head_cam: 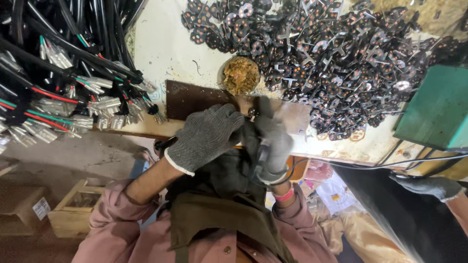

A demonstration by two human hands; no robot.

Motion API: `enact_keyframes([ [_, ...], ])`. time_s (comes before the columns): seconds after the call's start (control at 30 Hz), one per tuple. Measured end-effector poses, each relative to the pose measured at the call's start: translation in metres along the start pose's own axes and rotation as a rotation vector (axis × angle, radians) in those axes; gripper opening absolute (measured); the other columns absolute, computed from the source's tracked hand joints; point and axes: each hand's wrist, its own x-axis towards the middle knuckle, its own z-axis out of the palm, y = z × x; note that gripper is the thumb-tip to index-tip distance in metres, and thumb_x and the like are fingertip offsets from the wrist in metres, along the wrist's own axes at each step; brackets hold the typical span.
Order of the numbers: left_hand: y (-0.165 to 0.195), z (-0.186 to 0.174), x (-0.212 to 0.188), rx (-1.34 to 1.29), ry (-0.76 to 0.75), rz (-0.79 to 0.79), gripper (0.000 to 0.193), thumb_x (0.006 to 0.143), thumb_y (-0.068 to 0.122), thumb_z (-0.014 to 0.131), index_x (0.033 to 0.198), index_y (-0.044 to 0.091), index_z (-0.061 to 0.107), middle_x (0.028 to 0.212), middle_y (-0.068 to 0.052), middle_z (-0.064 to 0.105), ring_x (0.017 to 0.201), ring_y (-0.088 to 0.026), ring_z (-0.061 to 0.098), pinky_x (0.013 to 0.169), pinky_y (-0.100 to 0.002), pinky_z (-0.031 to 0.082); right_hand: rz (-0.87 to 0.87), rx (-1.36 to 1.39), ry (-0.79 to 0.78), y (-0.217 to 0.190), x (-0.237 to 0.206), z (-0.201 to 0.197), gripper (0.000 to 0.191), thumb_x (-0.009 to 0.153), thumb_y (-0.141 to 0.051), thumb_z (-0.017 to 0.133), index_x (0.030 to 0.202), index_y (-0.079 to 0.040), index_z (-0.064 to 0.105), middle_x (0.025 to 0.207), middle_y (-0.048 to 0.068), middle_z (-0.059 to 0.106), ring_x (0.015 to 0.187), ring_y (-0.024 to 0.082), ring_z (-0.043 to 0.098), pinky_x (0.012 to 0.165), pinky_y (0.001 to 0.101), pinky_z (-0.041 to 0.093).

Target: The person sits at a workbench covered with plug bodies and cables and assembles electrical plugs. They pick up a plug body, insert prepared wires into it, and use a small screwdriver-like tool to work on the terminals, placing finished plugs aside and repeating the process.

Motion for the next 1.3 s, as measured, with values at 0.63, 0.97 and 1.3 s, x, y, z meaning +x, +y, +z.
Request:
enact_keyframes([
  [0.63,0.091,-0.134,0.111,0.248,0.663,0.313,0.029,0.09,0.015,0.059,0.118,0.011,0.064,0.099,-0.008,0.062,0.091,-0.027,0.06,0.078,-0.04,0.047,0.092,0.129,0.181,-0.038,0.014,0.012,0.024,0.104,-0.004,0.065,0.121,-0.006,0.048,0.088,0.006,0.059,0.063,0.01,0.057,0.059,0.0246,0.047],
  [0.97,-0.073,-0.183,0.024,0.659,0.763,-0.58,0.027,0.095,0.015,0.058,0.12,0.007,0.065,0.101,-0.011,0.066,0.089,-0.028,0.061,0.076,-0.04,0.048,0.058,0.098,0.137,-0.034,0.025,0.013,0.024,0.102,0.0,0.064,0.123,-0.004,0.054,0.099,0.011,0.065,0.069,0.01,0.06,0.058,0.0226,0.048],
  [1.3,-0.053,-0.203,-0.045,0.221,1.065,-0.546,0.027,0.1,0.014,0.057,0.122,0.003,0.066,0.103,-0.013,0.069,0.087,-0.029,0.062,0.075,-0.04,0.049,0.056,0.105,0.131,-0.05,0.024,0.014,0.014,0.106,-0.003,0.061,0.117,-0.003,0.053,0.112,0.016,0.068,0.08,0.019,0.062,0.071,0.0289,0.052],
])
